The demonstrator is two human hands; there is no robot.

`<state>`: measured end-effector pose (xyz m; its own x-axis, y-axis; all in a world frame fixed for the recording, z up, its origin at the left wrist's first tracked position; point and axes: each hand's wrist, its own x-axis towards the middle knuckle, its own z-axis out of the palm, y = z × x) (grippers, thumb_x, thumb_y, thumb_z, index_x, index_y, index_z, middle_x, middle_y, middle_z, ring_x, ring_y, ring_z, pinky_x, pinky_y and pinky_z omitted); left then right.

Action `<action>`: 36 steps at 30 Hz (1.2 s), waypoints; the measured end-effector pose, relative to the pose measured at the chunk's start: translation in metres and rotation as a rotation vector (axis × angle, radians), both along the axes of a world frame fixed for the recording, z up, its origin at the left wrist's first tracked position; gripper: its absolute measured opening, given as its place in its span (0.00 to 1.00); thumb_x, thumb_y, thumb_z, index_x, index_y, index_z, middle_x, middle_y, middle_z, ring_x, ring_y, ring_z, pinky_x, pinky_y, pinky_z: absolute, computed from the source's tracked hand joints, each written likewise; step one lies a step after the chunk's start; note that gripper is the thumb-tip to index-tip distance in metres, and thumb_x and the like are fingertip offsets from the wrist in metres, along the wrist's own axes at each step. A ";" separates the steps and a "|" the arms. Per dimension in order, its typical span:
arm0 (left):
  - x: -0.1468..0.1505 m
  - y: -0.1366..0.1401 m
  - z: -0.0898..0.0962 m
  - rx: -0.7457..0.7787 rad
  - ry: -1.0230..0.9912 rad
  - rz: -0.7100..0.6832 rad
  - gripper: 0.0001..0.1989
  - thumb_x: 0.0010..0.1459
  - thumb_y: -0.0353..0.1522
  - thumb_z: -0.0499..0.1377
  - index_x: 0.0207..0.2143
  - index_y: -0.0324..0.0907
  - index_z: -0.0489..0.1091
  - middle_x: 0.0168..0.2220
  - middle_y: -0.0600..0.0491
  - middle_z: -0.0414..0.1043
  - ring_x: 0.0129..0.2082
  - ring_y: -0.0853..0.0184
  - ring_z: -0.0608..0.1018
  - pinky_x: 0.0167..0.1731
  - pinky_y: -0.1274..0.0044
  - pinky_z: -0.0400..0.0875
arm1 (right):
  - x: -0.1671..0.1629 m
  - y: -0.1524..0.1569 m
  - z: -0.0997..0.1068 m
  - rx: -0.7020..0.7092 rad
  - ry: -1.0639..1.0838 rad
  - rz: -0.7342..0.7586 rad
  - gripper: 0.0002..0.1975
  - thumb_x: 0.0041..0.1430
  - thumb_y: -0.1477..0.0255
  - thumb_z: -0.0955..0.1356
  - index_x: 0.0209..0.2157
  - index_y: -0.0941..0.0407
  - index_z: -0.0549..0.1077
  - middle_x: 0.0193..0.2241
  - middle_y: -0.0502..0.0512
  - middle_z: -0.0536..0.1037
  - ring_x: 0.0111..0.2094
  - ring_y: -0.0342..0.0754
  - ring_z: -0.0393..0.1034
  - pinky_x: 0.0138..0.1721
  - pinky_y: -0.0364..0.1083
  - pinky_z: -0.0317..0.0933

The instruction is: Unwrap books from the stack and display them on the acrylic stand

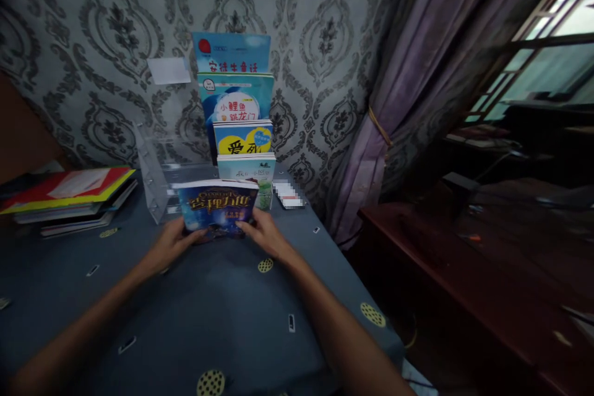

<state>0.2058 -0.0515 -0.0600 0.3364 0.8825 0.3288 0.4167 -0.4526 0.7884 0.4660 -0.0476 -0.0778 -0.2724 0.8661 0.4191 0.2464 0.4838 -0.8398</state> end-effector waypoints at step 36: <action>0.003 -0.016 -0.021 0.227 0.432 -0.164 0.07 0.67 0.29 0.55 0.47 0.44 0.66 0.45 0.51 0.77 0.45 0.59 0.80 0.39 0.72 0.72 | 0.023 0.034 -0.023 -0.574 0.323 -0.128 0.37 0.52 0.54 0.73 0.62 0.50 0.67 0.36 0.57 0.84 0.34 0.55 0.80 0.30 0.49 0.72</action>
<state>0.2087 -0.0680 -0.0812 0.6120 0.7291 0.3064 0.5916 -0.6791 0.4345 0.4887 -0.0140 -0.1009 -0.0908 0.9931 -0.0742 -0.0347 -0.0776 -0.9964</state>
